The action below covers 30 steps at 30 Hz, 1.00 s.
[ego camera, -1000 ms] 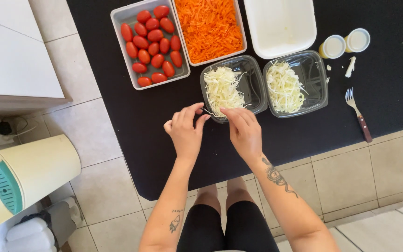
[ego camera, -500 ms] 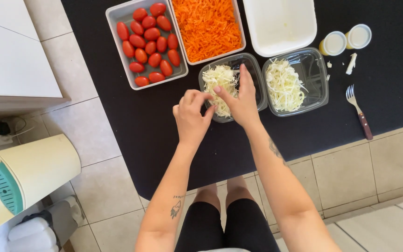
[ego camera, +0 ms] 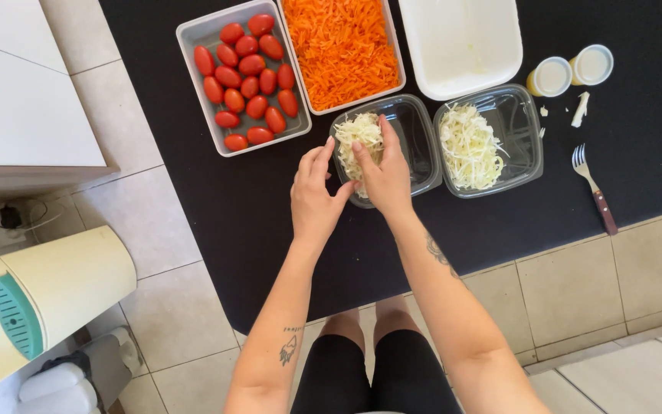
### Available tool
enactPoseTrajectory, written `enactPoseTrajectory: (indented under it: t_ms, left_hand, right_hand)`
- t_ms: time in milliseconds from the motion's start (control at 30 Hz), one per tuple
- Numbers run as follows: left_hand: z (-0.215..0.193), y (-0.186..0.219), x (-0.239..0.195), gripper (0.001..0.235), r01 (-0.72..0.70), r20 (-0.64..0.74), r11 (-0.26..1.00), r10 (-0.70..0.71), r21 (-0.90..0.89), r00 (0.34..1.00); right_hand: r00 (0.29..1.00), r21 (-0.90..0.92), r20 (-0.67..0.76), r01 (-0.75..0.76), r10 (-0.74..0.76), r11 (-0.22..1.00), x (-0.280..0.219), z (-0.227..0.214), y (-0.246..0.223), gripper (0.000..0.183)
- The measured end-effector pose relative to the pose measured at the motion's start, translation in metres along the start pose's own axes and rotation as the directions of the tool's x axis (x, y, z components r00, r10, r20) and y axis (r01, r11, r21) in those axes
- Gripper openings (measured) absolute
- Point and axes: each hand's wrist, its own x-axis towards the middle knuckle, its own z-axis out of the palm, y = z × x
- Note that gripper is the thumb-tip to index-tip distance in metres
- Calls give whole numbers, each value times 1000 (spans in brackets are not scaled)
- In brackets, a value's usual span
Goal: The person places shredded cabbage into two clear plastic containers, followed by adding shredded carrots on top. They use their hands to arrange and press down the vegetables to create even layers within the containers.
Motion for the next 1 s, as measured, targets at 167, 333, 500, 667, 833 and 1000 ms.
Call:
enactPoseTrajectory:
  t_ms: [167,333,500,667,833,1000]
  left_hand:
    - [0,-4,7,66,-153,-5,967,157,206,988]
    - [12,-3,17,47,-382,132,795,364,472,922]
    - [22,-10,18,46,-386,138,769,369,510,919]
    - [5,3,16,41,-355,64,832,364,427,929]
    - [-6,4,6,36,-261,-63,916,292,305,954]
    - [2,-6,-3,36,-208,-193,956,248,206,949]
  right_hand:
    - [999,169,8,30,-32,985,5,-9,25,58]
    - [1000,366,2,8,-9,931,0,-12,17,43]
    - [1000,519,19,-12,2,855,1,-11,22,41]
    - [999,509,44,-37,17,860,-2,-21,16,44]
    - [994,482,108,-62,11,874,-3,-27,14,49]
    - [994,456,-32,110,-107,883,-4,-33,20,38]
